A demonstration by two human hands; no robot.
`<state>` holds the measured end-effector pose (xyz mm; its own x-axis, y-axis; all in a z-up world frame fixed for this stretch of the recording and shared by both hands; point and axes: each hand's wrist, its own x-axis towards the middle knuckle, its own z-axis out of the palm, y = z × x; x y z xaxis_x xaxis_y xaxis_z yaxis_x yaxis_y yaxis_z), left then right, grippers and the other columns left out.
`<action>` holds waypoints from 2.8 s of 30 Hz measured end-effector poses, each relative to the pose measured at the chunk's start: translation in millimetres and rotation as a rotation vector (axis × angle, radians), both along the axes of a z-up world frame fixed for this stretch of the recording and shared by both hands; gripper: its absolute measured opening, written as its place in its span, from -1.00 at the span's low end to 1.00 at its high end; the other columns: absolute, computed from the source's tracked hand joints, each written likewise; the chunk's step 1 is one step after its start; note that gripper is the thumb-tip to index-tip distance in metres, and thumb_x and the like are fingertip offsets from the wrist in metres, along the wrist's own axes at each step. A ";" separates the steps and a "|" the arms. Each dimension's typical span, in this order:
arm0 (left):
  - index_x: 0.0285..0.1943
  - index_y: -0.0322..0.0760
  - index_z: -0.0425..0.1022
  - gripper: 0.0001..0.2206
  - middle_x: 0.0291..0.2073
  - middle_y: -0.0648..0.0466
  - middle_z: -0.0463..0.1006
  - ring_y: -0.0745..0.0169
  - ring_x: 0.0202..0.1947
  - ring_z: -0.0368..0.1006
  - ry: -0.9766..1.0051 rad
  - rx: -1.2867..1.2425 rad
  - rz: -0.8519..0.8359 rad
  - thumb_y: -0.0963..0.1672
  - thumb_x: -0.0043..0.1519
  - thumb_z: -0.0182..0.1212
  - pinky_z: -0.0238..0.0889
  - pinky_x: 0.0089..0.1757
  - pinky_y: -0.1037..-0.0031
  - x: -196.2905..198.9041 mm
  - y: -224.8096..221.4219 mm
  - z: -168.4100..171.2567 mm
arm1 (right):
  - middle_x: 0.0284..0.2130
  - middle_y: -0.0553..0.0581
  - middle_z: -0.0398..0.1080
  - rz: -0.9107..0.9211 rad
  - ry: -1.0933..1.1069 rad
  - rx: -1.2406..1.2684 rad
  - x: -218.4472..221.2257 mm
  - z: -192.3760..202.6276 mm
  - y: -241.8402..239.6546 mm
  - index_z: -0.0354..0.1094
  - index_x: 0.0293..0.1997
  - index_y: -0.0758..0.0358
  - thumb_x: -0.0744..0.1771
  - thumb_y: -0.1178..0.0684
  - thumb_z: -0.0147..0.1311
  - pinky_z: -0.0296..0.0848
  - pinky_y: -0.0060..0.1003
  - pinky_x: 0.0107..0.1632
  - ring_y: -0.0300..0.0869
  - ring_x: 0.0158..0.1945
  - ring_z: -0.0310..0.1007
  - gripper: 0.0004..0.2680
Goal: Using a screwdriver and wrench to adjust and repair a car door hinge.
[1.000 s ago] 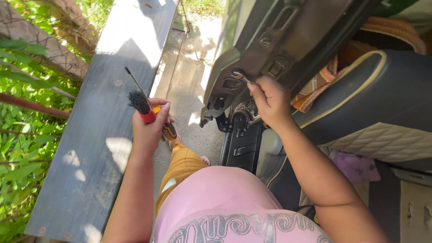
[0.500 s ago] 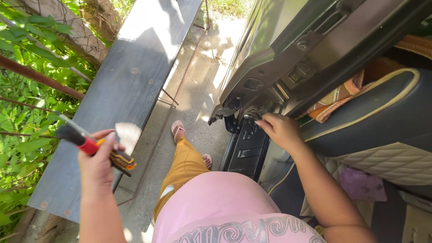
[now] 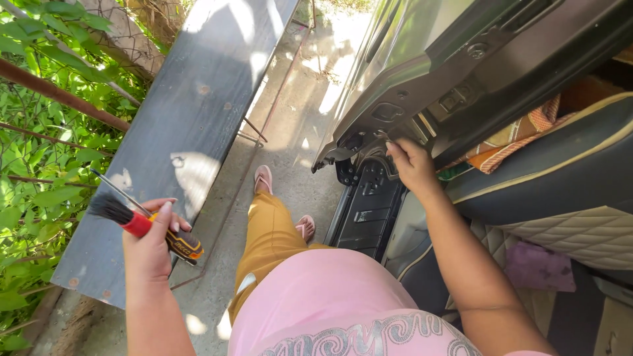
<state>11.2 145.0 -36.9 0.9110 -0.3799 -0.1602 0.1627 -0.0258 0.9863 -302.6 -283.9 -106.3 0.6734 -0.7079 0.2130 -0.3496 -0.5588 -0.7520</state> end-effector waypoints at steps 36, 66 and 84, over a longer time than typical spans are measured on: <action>0.31 0.31 0.46 -0.56 0.04 0.07 0.68 -0.01 0.15 0.56 -0.482 1.358 -1.315 -0.10 0.23 0.21 0.30 0.12 0.10 203.6 -53.1 -31.0 | -0.51 0.35 0.49 -0.789 0.340 1.116 -37.0 -256.8 273.1 0.48 -0.06 0.38 0.35 0.16 0.05 0.59 -0.26 -0.52 -0.03 -0.58 0.57 -0.85; -0.03 -0.11 0.33 -0.82 -0.27 -0.04 0.59 0.19 -0.43 0.58 -0.048 1.218 -1.782 -0.20 0.25 -0.12 0.40 -0.29 0.33 69.8 -209.2 -291.2 | -0.11 0.16 0.54 -1.028 0.650 0.724 -14.5 -406.9 136.7 0.35 0.08 -0.08 0.38 0.13 -0.03 0.49 0.05 -0.17 0.14 -0.14 0.56 -0.81; -0.13 -0.21 0.50 -0.77 -0.63 -0.03 0.59 0.00 -0.51 0.63 -0.090 0.740 -1.718 -0.22 0.04 0.09 0.44 -0.27 0.28 19.2 -275.4 -521.3 | -0.13 0.11 0.56 -1.031 0.518 0.016 -41.6 -585.5 90.9 0.48 0.12 -0.14 0.39 -0.01 0.07 0.61 -0.05 0.00 0.06 0.00 0.58 -0.81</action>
<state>30.4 -130.4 -558.1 -0.3268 -0.6574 -0.6791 -0.5464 -0.4549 0.7032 -344.2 -193.0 -691.8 -0.2227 -0.9726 0.0663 -0.9032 0.1802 -0.3896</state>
